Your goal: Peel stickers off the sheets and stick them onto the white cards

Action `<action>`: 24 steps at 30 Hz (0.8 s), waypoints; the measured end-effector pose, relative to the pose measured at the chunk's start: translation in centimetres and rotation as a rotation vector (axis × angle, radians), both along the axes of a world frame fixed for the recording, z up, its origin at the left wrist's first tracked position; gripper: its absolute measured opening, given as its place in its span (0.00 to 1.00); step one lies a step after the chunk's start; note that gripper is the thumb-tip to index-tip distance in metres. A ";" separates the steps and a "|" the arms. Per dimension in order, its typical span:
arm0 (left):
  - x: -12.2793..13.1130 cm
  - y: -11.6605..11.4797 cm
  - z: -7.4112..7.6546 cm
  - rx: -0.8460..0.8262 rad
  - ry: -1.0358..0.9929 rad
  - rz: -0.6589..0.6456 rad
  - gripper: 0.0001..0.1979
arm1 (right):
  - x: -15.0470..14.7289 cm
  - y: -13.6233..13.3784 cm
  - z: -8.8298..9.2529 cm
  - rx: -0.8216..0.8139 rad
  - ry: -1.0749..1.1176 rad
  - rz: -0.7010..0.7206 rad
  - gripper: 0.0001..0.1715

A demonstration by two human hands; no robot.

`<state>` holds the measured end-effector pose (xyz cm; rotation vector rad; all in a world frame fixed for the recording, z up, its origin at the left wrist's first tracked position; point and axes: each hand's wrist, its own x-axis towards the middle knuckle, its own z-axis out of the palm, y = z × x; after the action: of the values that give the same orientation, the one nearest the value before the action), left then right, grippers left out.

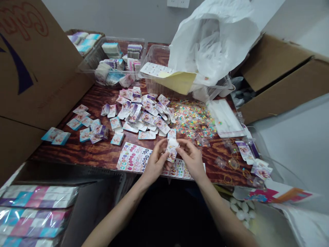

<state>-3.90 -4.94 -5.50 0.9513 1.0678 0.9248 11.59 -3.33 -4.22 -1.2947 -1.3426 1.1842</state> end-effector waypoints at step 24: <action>-0.8 -0.5 0.0 0.093 0.122 -0.076 0.16 | -0.5 -1.4 -1.0 -0.269 0.443 -0.122 0.18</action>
<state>-4.69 -5.46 -5.48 1.1296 1.0906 0.8688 11.09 -4.73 -5.17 -1.1853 -0.7944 1.4951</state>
